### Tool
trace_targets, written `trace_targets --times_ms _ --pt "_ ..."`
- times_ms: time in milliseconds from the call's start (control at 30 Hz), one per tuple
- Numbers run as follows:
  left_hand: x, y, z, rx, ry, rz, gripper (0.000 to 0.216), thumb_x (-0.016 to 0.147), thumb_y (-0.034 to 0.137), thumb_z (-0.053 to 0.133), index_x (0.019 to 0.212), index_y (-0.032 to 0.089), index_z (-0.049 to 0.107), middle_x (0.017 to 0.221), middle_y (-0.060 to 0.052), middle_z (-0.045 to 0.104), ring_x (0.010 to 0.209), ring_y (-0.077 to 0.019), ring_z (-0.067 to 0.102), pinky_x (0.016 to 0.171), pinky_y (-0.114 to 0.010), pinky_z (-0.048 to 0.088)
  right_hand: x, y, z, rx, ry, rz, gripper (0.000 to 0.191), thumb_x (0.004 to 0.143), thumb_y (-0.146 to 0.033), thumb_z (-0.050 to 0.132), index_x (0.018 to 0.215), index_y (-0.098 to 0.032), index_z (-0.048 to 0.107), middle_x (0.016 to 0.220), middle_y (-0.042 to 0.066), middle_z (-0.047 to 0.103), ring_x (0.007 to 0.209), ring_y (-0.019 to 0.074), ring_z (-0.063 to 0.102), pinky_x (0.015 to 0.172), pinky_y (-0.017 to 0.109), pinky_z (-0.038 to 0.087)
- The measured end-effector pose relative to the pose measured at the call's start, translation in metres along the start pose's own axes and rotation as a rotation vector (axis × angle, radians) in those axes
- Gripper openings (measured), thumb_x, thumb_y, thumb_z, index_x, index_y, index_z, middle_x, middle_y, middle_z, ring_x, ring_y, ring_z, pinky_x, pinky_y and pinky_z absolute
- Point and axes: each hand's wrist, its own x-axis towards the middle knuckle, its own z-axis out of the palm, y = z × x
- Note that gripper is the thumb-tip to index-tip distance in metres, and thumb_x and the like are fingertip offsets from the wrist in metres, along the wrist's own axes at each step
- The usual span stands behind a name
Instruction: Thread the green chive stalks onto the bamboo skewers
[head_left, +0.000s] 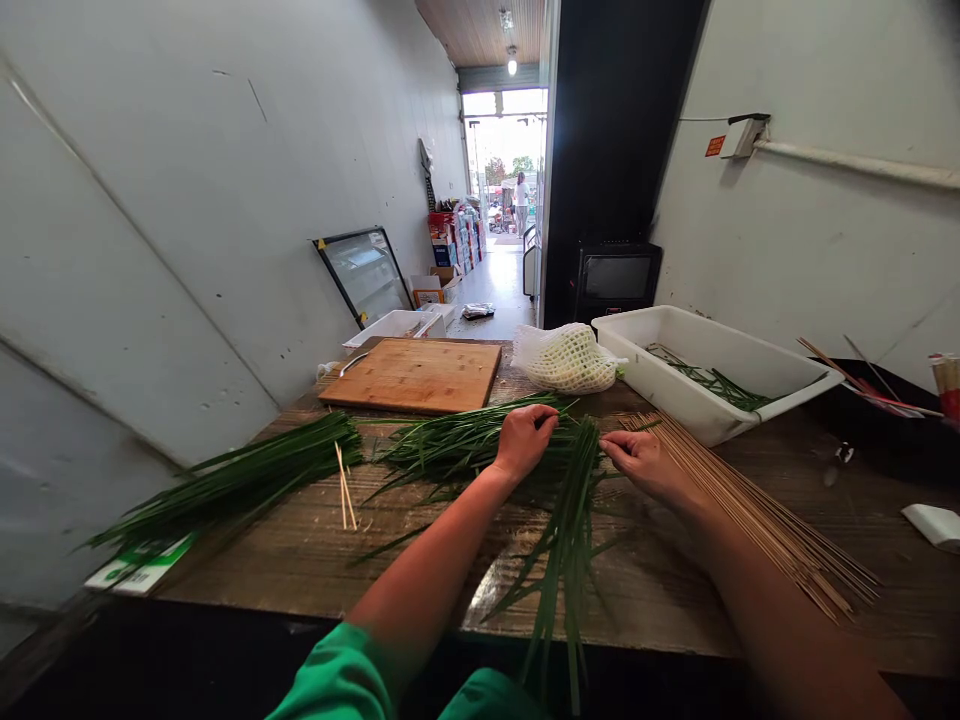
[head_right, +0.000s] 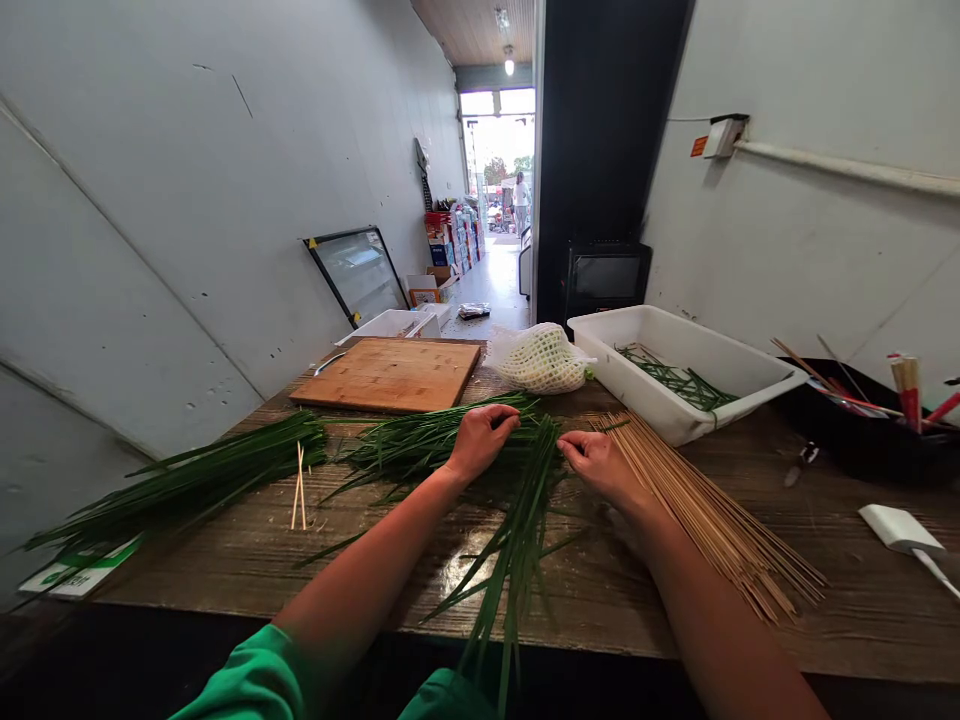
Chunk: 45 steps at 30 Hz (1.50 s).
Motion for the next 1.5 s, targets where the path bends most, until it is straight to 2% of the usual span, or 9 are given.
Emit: trace_targets --times_ms 133,300,433,533,633,767,1333,1400,1500 --pt "-0.001 -0.003 0.002 0.075 0.014 0.088 0.013 0.079 0.017 0.059 0.086 0.018 0.070 0.087 -0.003 0.072 0.080 -0.0145 0.065 0.078 -0.026 0.048 0.000 -0.001 0.000 -0.017 0.001 -0.001 0.036 0.080 -0.044 0.042 0.061 -0.018 0.056 0.052 -0.004 0.036 0.050 0.0113 0.034 0.048 0.023 0.026" --pt "-0.011 0.000 0.011 0.225 -0.025 0.209 0.016 0.082 0.016 0.056 0.089 0.017 0.070 0.091 -0.006 0.072 0.086 -0.0180 0.065 0.083 -0.031 0.048 0.000 -0.002 0.004 -0.051 0.030 -0.014 0.035 0.080 -0.041 0.042 0.068 -0.016 0.063 0.055 -0.001 0.050 0.054 0.0134 0.044 0.051 0.024 0.032" --pt "-0.020 0.006 0.018 0.184 -0.059 0.245 0.016 0.081 0.016 0.056 0.089 0.016 0.070 0.088 -0.007 0.072 0.082 -0.0183 0.066 0.080 -0.031 0.049 0.002 0.003 0.008 -0.048 0.057 -0.020 0.035 0.079 -0.040 0.042 0.069 -0.015 0.065 0.061 0.002 0.058 0.059 0.0153 0.051 0.055 0.024 0.036" --pt "-0.018 0.008 0.016 0.056 0.026 0.165 0.015 0.080 0.017 0.056 0.086 0.015 0.070 0.087 -0.006 0.072 0.082 -0.0166 0.066 0.080 -0.028 0.049 0.003 0.004 0.008 -0.036 0.078 -0.018 0.035 0.079 -0.040 0.041 0.068 -0.015 0.064 0.058 0.002 0.057 0.057 0.0149 0.050 0.053 0.024 0.035" --pt "-0.011 0.007 0.009 -0.071 0.125 -0.016 0.015 0.079 0.019 0.057 0.084 0.015 0.071 0.082 -0.005 0.072 0.076 -0.0148 0.066 0.074 -0.026 0.050 0.002 0.002 0.006 -0.035 0.090 -0.014 0.036 0.080 -0.041 0.041 0.065 -0.016 0.062 0.054 0.000 0.051 0.053 0.0137 0.046 0.050 0.024 0.031" --pt "-0.006 0.006 0.003 -0.166 0.128 -0.131 0.016 0.078 0.020 0.058 0.086 0.014 0.071 0.073 -0.004 0.072 0.066 -0.0132 0.064 0.066 -0.024 0.049 0.000 -0.004 0.005 -0.035 0.085 -0.006 0.036 0.080 -0.043 0.042 0.069 -0.016 0.063 0.054 0.000 0.050 0.052 0.0134 0.044 0.049 0.024 0.030" --pt "-0.008 0.008 0.004 -0.187 0.060 -0.097 0.018 0.078 0.018 0.057 0.090 0.016 0.071 0.079 -0.003 0.072 0.072 -0.0133 0.066 0.072 -0.025 0.051 -0.001 -0.008 0.005 -0.031 0.082 -0.004 0.035 0.080 -0.043 0.043 0.067 -0.017 0.063 0.055 0.000 0.053 0.054 0.0142 0.047 0.049 0.025 0.031" --pt "-0.010 0.009 0.006 -0.157 0.048 -0.067 0.017 0.078 0.017 0.058 0.088 0.018 0.071 0.084 -0.003 0.073 0.077 -0.0137 0.066 0.075 -0.026 0.051 -0.001 -0.008 0.005 -0.031 0.087 -0.008 0.035 0.080 -0.042 0.043 0.067 -0.016 0.063 0.055 0.000 0.053 0.054 0.0139 0.046 0.049 0.024 0.031" --pt "-0.014 0.012 0.009 -0.062 -0.018 0.061 0.016 0.077 0.014 0.059 0.085 0.018 0.072 0.087 -0.004 0.073 0.082 -0.0147 0.065 0.081 -0.028 0.050 -0.001 -0.006 0.005 -0.029 0.089 -0.016 0.034 0.081 -0.040 0.043 0.067 -0.016 0.063 0.055 0.000 0.053 0.054 0.0135 0.046 0.048 0.024 0.031"
